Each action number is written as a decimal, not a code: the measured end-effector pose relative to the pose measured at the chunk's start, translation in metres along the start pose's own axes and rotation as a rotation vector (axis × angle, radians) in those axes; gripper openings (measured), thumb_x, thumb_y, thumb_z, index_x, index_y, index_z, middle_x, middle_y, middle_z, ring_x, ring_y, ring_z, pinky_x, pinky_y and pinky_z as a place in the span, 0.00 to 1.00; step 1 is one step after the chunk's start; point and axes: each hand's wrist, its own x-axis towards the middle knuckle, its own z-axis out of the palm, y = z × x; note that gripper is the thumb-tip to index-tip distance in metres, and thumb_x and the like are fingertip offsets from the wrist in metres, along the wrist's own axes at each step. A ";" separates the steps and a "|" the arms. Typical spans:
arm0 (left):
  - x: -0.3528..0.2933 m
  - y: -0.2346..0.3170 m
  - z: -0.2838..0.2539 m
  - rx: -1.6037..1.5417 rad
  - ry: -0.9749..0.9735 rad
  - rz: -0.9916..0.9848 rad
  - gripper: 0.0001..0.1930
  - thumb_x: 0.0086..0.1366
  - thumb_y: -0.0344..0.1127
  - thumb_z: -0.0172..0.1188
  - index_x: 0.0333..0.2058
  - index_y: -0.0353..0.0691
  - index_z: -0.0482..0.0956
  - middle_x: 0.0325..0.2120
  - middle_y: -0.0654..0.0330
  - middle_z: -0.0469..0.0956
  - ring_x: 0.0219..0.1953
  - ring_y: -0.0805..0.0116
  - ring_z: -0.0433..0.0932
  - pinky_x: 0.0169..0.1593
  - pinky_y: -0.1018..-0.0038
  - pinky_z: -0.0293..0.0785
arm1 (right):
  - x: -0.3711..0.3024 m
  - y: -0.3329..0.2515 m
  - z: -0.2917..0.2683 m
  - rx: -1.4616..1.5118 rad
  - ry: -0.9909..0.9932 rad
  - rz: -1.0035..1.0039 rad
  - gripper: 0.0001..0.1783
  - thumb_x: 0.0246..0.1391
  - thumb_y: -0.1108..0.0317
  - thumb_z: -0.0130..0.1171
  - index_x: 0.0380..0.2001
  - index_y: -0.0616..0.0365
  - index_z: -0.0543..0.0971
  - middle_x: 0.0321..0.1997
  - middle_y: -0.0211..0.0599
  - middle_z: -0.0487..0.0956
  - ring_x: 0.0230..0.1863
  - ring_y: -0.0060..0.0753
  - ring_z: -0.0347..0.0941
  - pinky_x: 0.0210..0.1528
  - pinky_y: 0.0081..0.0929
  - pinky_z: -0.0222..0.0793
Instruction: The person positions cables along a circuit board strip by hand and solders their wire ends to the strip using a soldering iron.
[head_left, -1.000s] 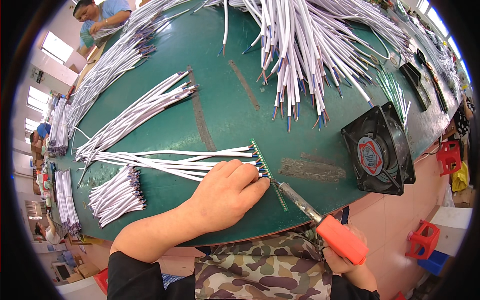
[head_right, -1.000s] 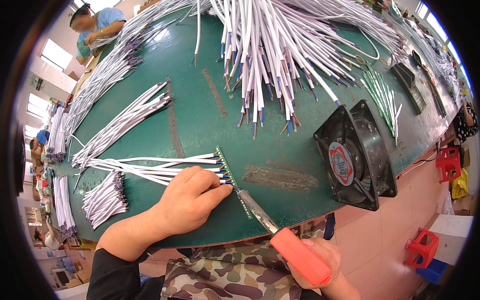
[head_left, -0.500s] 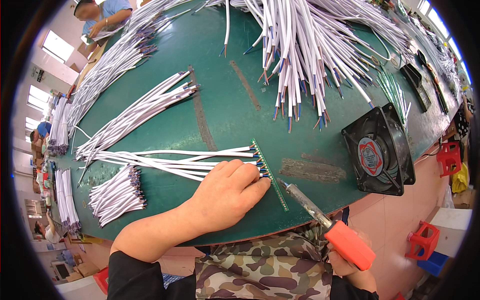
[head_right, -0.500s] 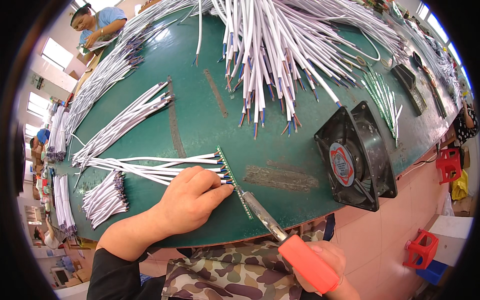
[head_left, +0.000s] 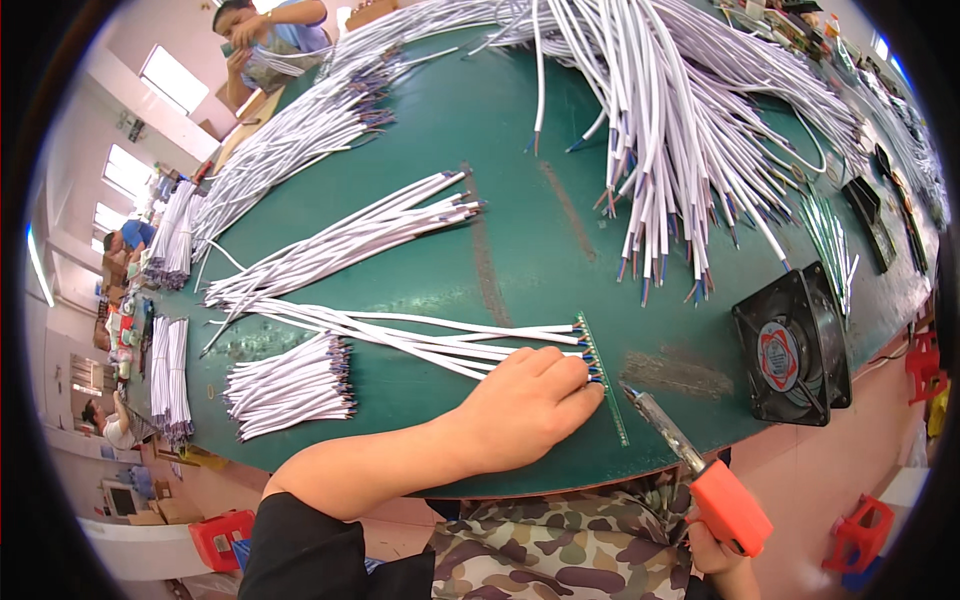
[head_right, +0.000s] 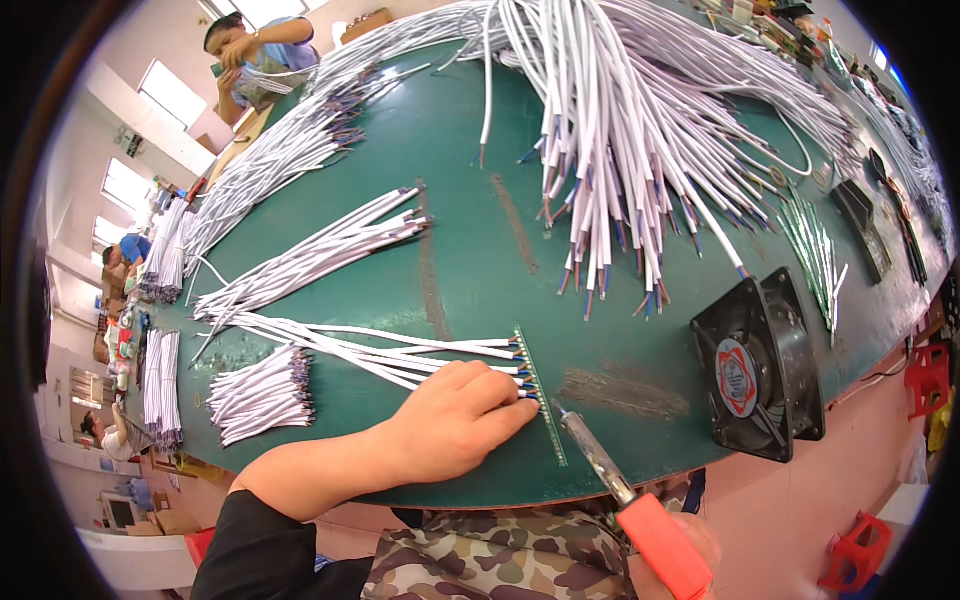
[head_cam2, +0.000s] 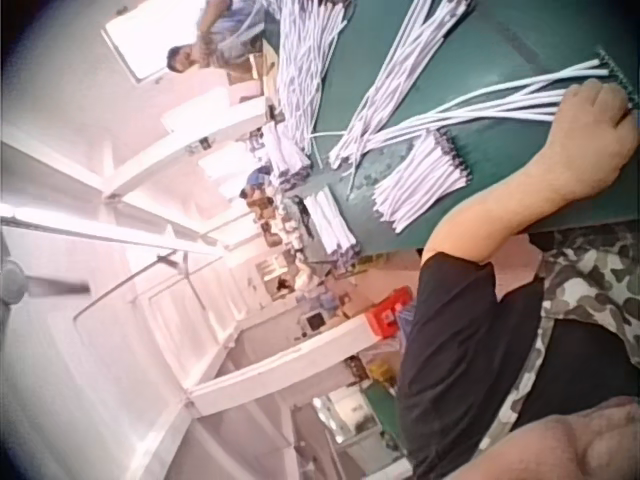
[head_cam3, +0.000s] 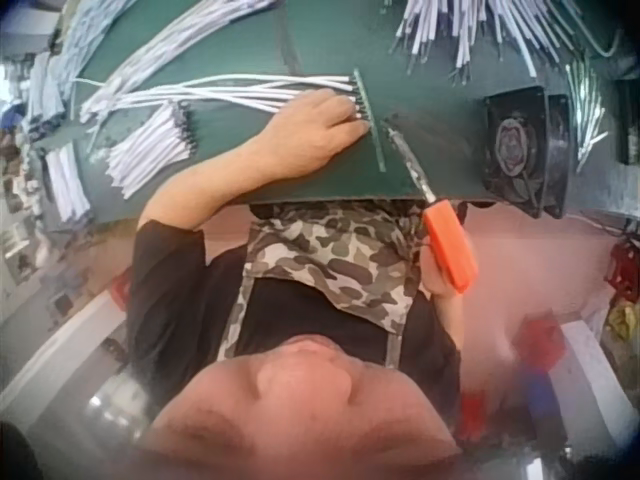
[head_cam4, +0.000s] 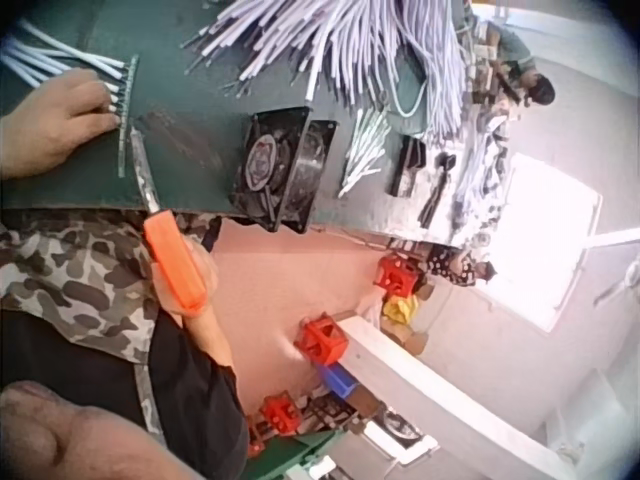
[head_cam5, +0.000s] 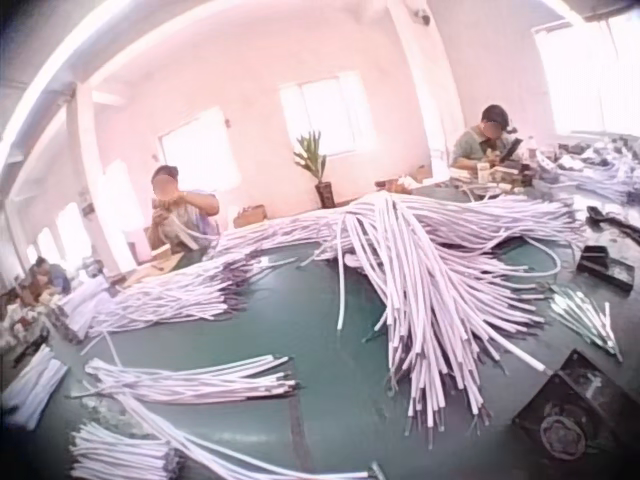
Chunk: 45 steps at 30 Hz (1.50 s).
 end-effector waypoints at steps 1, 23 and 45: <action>0.000 0.000 0.000 0.000 0.016 0.007 0.17 0.53 0.29 0.61 0.44 0.39 0.81 0.34 0.62 0.74 0.33 0.62 0.74 0.38 0.65 0.70 | -0.002 0.003 -0.001 0.009 -0.003 -0.010 0.05 0.50 0.72 0.58 0.29 0.62 0.81 0.30 0.37 0.82 0.30 0.35 0.78 0.34 0.33 0.75; 0.004 -0.156 -0.091 0.277 0.084 -0.359 0.11 0.66 0.26 0.60 0.46 0.42 0.83 0.35 0.56 0.76 0.40 0.53 0.77 0.44 0.63 0.74 | -0.010 0.002 -0.009 0.186 0.017 0.127 0.16 0.56 0.79 0.54 0.48 0.71 0.78 0.38 0.39 0.80 0.34 0.28 0.77 0.39 0.29 0.75; 0.012 -0.001 -0.039 -0.365 0.013 -0.076 0.17 0.62 0.27 0.68 0.50 0.41 0.81 0.29 0.56 0.80 0.30 0.55 0.80 0.34 0.65 0.76 | -0.030 0.014 -0.015 -0.295 0.035 -0.148 0.24 0.47 0.64 0.64 0.47 0.67 0.79 0.41 0.44 0.82 0.33 0.47 0.80 0.33 0.38 0.78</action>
